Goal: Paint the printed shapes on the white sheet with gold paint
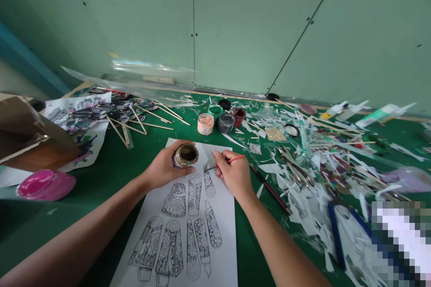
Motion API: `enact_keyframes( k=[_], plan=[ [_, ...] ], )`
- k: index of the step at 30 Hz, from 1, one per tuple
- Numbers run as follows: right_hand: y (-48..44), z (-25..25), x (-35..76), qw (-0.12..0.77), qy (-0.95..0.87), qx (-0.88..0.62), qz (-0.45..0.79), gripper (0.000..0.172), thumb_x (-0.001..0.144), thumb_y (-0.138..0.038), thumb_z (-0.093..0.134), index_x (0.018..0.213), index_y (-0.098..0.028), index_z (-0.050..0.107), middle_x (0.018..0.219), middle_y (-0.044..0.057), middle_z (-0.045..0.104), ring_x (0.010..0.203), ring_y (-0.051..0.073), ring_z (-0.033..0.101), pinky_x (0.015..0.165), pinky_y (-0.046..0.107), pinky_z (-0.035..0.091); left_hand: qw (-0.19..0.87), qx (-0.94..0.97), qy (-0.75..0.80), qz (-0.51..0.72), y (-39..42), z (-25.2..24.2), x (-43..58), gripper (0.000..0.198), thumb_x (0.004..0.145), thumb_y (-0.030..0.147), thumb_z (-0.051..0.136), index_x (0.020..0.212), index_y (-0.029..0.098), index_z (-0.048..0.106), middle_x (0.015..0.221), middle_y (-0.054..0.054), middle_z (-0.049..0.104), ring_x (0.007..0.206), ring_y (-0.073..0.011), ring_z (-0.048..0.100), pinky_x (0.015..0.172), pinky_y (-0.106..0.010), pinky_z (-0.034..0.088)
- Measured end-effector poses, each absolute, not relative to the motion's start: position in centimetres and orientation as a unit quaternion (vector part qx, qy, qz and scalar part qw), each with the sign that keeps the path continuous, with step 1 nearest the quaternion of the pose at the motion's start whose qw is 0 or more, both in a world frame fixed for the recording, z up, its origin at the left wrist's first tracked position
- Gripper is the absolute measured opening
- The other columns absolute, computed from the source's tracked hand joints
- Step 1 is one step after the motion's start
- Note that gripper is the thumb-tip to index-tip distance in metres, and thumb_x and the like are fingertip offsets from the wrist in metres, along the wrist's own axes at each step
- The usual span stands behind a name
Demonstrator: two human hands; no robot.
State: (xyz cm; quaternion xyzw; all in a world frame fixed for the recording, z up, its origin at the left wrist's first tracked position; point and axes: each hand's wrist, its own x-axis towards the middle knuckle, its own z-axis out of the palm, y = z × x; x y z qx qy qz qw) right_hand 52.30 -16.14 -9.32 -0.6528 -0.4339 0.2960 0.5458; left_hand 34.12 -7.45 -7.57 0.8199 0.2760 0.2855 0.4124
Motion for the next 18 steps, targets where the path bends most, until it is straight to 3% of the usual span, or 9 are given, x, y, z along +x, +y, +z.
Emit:
enact_keyframes(
  k=[18],
  plan=[
    [-16.17, -9.43, 52.37, 0.545, -0.44, -0.65, 0.294, 0.046, 0.08, -0.052, 0.06, 0.05, -0.02, 0.046, 0.038, -0.004, 0.049, 0.032, 0.008, 0.046, 0.035, 0.019, 0.04, 0.409, 0.822, 0.274, 0.287, -7.54, -7.37, 34.15, 0.046, 0.065, 0.025, 0.072, 0.108, 0.021, 0.054, 0.104, -0.004, 0.065, 0.095, -0.0231, 0.062, 0.085, -0.039, 0.048]
  ],
)
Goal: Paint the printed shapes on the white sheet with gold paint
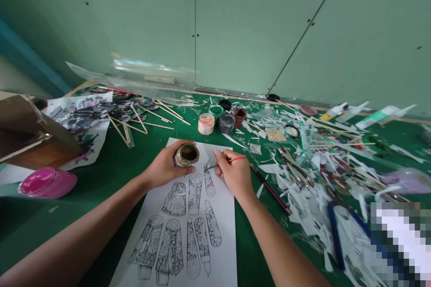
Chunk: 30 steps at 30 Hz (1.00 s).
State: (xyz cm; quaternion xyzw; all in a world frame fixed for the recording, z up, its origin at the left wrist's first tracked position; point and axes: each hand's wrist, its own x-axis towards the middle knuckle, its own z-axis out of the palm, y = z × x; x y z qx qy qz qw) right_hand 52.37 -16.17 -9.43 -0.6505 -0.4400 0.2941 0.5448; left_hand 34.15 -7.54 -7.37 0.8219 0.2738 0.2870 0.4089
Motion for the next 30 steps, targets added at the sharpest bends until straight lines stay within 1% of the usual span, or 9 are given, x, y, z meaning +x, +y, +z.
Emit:
enact_keyframes(
  k=[4, 8, 17, 22, 30],
  plan=[
    [-16.17, -9.4, 52.37, 0.548, -0.438, -0.649, 0.296, 0.046, 0.079, -0.053, 0.061, 0.05, -0.02, 0.046, 0.037, -0.004, 0.048, 0.031, 0.009, 0.046, 0.033, 0.019, 0.039, 0.41, 0.821, 0.273, 0.287, -7.48, -7.52, 34.14, 0.046, 0.066, 0.026, 0.071, 0.108, 0.021, 0.054, 0.104, -0.004, 0.065, 0.094, -0.023, 0.062, 0.085, -0.04, 0.048],
    [-16.17, -9.31, 52.36, 0.55, -0.438, -0.644, 0.3, 0.046, 0.079, -0.051, 0.06, 0.05, -0.02, 0.046, 0.038, -0.004, 0.048, 0.032, 0.008, 0.046, 0.034, 0.019, 0.04, 0.408, 0.823, 0.271, 0.288, -7.4, -7.69, 34.12, 0.047, 0.066, 0.025, 0.072, 0.109, 0.021, 0.054, 0.105, -0.004, 0.065, 0.094, -0.0227, 0.062, 0.085, -0.04, 0.048],
    [-16.28, -9.25, 52.32, 0.541, -0.444, -0.651, 0.295, 0.045, 0.08, -0.05, 0.06, 0.05, -0.02, 0.046, 0.038, -0.004, 0.048, 0.033, 0.009, 0.046, 0.035, 0.02, 0.039, 0.41, 0.824, 0.269, 0.285, -7.5, -7.59, 34.07, 0.048, 0.066, 0.025, 0.071, 0.11, 0.02, 0.054, 0.104, -0.004, 0.065, 0.094, -0.0225, 0.062, 0.085, -0.039, 0.048],
    [-16.25, -9.21, 52.41, 0.55, -0.429, -0.649, 0.303, 0.046, 0.08, -0.053, 0.059, 0.051, -0.02, 0.046, 0.038, -0.004, 0.047, 0.033, 0.01, 0.048, 0.035, 0.02, 0.04, 0.409, 0.823, 0.272, 0.284, -7.46, -7.68, 34.05, 0.048, 0.066, 0.025, 0.072, 0.11, 0.021, 0.054, 0.105, -0.004, 0.065, 0.094, -0.0226, 0.062, 0.085, -0.038, 0.048],
    [-16.22, -9.39, 52.39, 0.539, -0.435, -0.661, 0.289, 0.044, 0.081, -0.046, 0.059, 0.049, -0.02, 0.044, 0.037, -0.005, 0.046, 0.034, 0.01, 0.051, 0.036, 0.019, 0.038, 0.413, 0.82, 0.282, 0.278, -7.51, -7.43, 34.09, 0.048, 0.065, 0.025, 0.072, 0.11, 0.02, 0.054, 0.104, -0.004, 0.065, 0.094, -0.0229, 0.062, 0.084, -0.038, 0.047]
  ],
)
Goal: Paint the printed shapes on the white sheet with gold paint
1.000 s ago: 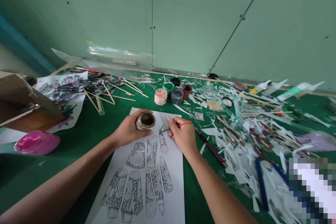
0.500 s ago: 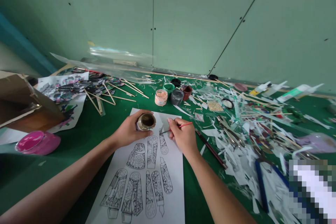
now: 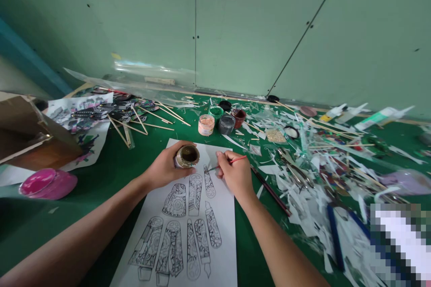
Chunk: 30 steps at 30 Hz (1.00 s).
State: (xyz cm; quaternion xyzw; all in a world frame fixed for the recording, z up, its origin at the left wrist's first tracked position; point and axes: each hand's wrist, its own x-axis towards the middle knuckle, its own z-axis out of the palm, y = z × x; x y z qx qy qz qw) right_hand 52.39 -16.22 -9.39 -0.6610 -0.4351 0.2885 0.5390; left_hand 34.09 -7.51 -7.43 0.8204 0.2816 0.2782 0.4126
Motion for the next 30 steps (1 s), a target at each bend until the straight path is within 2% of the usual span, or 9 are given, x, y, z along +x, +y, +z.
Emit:
enact_keyframes(
  k=[13, 30],
  plan=[
    [-16.18, -9.44, 52.4, 0.544, -0.436, -0.653, 0.296, 0.043, 0.082, -0.046, 0.057, 0.05, -0.02, 0.044, 0.037, -0.005, 0.047, 0.032, 0.009, 0.048, 0.036, 0.019, 0.038, 0.411, 0.82, 0.281, 0.281, -7.54, -7.56, 34.13, 0.048, 0.065, 0.025, 0.072, 0.11, 0.02, 0.055, 0.102, -0.004, 0.065, 0.092, -0.0221, 0.062, 0.083, -0.038, 0.048],
    [-16.27, -9.19, 52.37, 0.542, -0.438, -0.659, 0.282, 0.043, 0.08, -0.043, 0.058, 0.048, -0.02, 0.041, 0.037, -0.005, 0.046, 0.033, 0.01, 0.052, 0.035, 0.018, 0.038, 0.413, 0.819, 0.28, 0.282, -7.54, -7.54, 34.13, 0.048, 0.065, 0.025, 0.073, 0.109, 0.02, 0.054, 0.104, -0.004, 0.065, 0.094, -0.0223, 0.061, 0.084, -0.037, 0.047]
  ],
)
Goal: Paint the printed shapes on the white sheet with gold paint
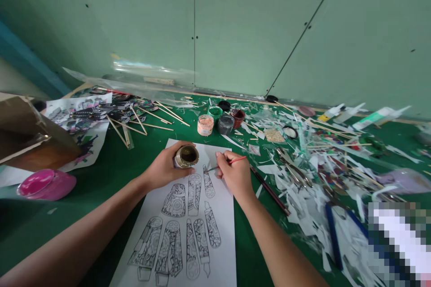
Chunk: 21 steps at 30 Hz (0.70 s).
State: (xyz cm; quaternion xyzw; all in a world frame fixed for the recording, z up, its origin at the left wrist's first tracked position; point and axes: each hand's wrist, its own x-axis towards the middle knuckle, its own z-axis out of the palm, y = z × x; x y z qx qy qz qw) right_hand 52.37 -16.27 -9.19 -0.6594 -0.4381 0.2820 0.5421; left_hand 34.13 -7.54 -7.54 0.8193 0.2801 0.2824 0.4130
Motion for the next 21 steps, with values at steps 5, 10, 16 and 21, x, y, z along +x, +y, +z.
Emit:
enact_keyframes(
  k=[5, 10, 16, 21],
  plan=[
    [-16.22, -9.36, 52.45, 0.548, -0.433, -0.654, 0.291, 0.043, 0.08, -0.045, 0.058, 0.049, -0.02, 0.043, 0.037, -0.005, 0.046, 0.032, 0.009, 0.049, 0.036, 0.019, 0.041, 0.412, 0.821, 0.281, 0.277, -7.48, -7.68, 34.06, 0.05, 0.065, 0.025, 0.072, 0.111, 0.021, 0.054, 0.105, -0.004, 0.065, 0.095, -0.0224, 0.061, 0.085, -0.038, 0.047],
    [-16.26, -9.36, 52.41, 0.548, -0.425, -0.658, 0.292, 0.043, 0.079, -0.046, 0.06, 0.048, -0.02, 0.043, 0.037, -0.006, 0.045, 0.032, 0.008, 0.047, 0.037, 0.019, 0.044, 0.418, 0.819, 0.282, 0.274, -7.45, -7.72, 34.0, 0.05, 0.065, 0.025, 0.072, 0.112, 0.021, 0.054, 0.106, -0.005, 0.064, 0.096, -0.0232, 0.061, 0.086, -0.039, 0.047],
    [-16.31, -9.16, 52.36, 0.543, -0.44, -0.654, 0.288, 0.045, 0.079, -0.048, 0.06, 0.048, -0.02, 0.043, 0.038, -0.005, 0.046, 0.033, 0.009, 0.05, 0.036, 0.019, 0.042, 0.418, 0.818, 0.286, 0.272, -7.57, -7.51, 34.03, 0.05, 0.065, 0.027, 0.072, 0.111, 0.02, 0.054, 0.105, -0.005, 0.065, 0.095, -0.0237, 0.061, 0.085, -0.041, 0.047],
    [-16.3, -9.15, 52.36, 0.549, -0.435, -0.651, 0.291, 0.046, 0.079, -0.05, 0.06, 0.048, -0.021, 0.042, 0.037, -0.005, 0.045, 0.032, 0.01, 0.049, 0.036, 0.02, 0.041, 0.416, 0.82, 0.286, 0.272, -7.54, -7.66, 34.05, 0.05, 0.065, 0.027, 0.072, 0.112, 0.021, 0.053, 0.105, -0.005, 0.065, 0.095, -0.0239, 0.062, 0.085, -0.041, 0.048]
  ],
)
